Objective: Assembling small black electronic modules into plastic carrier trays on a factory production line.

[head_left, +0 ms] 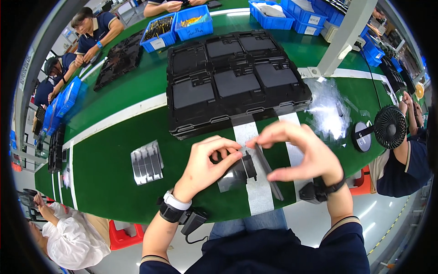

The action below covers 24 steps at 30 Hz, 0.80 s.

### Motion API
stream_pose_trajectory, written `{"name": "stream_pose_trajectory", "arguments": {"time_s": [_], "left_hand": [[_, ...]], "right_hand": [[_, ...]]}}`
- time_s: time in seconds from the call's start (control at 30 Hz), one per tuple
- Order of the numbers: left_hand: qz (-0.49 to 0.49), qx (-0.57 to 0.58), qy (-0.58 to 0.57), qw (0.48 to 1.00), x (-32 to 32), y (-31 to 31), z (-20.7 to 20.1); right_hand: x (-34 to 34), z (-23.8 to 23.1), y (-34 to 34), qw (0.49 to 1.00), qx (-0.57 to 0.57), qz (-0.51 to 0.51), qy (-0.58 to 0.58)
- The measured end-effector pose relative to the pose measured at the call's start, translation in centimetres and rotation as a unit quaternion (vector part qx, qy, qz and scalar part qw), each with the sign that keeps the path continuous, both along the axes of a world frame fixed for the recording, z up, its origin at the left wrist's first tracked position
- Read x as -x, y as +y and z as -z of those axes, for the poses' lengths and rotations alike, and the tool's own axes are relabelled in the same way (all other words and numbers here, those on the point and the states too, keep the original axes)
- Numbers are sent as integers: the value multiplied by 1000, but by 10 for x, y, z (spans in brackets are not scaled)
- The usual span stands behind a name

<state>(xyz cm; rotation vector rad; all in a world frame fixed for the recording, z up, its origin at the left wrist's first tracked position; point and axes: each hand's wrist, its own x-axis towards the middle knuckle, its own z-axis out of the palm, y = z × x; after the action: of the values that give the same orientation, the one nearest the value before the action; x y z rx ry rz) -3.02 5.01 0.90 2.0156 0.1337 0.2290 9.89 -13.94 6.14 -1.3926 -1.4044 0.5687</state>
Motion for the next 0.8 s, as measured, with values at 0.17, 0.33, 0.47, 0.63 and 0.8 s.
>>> {"name": "stream_pose_trajectory", "arguments": {"time_s": [0.17, 0.33, 0.47, 0.63, 0.8], "left_hand": [[39, -105, -33, 993, -1, -2, 8], [65, -134, -11, 989, 2, -4, 1], [83, -158, 3, 984, 5, -8, 0], [83, -158, 30, 983, 6, -10, -3], [82, -164, 48, 982, 6, -10, -3]], "right_hand": [[29, 10, -29, 942, 202, 74, -258], [28, 22, -47, 929, 224, 61, -288], [21, 31, -55, 936, 231, 15, -264], [24, 38, -56, 946, 203, 21, -253], [31, 47, -47, 965, 144, 26, -219]]}}
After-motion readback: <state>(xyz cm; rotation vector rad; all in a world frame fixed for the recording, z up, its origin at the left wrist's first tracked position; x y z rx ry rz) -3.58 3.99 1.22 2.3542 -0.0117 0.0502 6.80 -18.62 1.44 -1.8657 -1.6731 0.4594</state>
